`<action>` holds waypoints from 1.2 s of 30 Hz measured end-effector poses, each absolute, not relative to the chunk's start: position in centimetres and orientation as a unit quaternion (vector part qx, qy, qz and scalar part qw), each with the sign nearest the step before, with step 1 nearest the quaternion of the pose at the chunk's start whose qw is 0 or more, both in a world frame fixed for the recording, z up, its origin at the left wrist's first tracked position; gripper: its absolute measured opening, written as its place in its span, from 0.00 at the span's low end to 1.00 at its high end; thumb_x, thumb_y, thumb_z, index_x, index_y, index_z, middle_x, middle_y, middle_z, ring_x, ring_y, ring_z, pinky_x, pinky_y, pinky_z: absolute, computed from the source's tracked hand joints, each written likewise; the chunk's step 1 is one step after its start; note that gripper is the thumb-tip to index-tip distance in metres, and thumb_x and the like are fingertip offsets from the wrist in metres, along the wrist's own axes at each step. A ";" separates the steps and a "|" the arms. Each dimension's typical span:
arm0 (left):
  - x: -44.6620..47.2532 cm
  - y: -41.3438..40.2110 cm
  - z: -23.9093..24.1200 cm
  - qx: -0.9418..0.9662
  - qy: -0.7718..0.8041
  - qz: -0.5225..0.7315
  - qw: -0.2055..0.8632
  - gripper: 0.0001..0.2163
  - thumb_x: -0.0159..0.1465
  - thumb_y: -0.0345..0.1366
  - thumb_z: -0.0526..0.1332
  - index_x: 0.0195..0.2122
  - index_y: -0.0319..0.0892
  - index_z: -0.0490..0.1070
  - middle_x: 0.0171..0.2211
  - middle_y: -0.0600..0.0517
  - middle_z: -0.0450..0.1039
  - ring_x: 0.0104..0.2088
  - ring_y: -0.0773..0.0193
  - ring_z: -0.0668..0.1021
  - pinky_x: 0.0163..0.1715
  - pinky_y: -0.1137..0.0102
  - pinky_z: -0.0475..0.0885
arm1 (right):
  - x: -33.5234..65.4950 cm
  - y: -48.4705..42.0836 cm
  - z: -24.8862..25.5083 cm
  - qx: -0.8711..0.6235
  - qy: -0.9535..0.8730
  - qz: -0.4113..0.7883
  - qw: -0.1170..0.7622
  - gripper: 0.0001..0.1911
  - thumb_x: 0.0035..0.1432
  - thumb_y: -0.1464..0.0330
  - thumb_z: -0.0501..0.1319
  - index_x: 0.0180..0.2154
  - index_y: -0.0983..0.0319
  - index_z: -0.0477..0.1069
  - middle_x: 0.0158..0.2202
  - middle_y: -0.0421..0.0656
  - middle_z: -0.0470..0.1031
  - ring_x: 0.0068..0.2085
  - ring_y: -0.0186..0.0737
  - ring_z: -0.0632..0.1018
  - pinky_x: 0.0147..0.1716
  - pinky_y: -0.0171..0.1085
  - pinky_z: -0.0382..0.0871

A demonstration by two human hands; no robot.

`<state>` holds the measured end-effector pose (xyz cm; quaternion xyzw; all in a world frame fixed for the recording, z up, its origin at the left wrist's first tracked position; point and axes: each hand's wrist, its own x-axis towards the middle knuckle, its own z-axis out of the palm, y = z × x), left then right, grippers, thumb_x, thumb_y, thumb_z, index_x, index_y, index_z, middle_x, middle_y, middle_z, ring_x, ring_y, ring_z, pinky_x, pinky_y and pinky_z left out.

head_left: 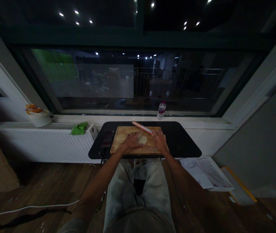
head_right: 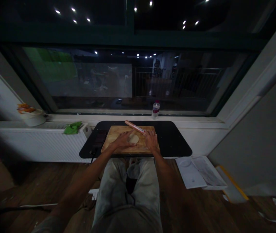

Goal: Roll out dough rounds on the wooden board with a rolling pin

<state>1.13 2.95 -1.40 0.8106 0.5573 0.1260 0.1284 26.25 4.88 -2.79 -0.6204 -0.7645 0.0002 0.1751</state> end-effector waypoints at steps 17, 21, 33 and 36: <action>-2.6 4.0 -1.7 0.710 0.602 0.366 0.010 0.18 0.81 0.39 0.54 0.62 0.42 0.80 0.65 0.40 0.82 0.69 0.48 0.78 0.75 0.51 0.71 | 26.7 5.7 -3.4 -0.530 -0.826 0.012 0.194 0.24 0.82 0.64 0.56 0.72 0.56 0.75 0.68 0.52 0.79 0.68 0.55 0.75 0.71 0.53 0.64; -3.4 4.9 -0.9 0.731 0.599 0.328 0.009 0.18 0.79 0.35 0.55 0.62 0.41 0.80 0.66 0.40 0.81 0.71 0.49 0.77 0.75 0.52 0.71 | 26.4 6.5 -2.5 -0.474 -0.856 0.052 0.201 0.23 0.81 0.64 0.58 0.71 0.57 0.77 0.68 0.52 0.80 0.69 0.53 0.76 0.72 0.52 0.66; -1.7 7.6 -1.5 0.734 0.659 0.150 0.068 0.30 0.73 0.27 0.59 0.77 0.40 0.69 0.63 0.38 0.84 0.62 0.51 0.85 0.66 0.61 0.78 | 25.3 9.3 -0.1 -0.475 -0.848 0.120 0.203 0.18 0.78 0.69 0.57 0.53 0.60 0.87 0.56 0.49 0.87 0.59 0.48 0.83 0.64 0.42 0.74; -1.5 8.5 -1.5 0.749 0.647 0.124 0.068 0.33 0.71 0.26 0.61 0.78 0.40 0.67 0.69 0.39 0.79 0.68 0.52 0.81 0.70 0.62 0.74 | 24.5 9.7 0.7 -0.524 -0.834 0.068 0.160 0.19 0.79 0.67 0.57 0.59 0.61 0.85 0.61 0.52 0.84 0.61 0.47 0.82 0.64 0.39 0.72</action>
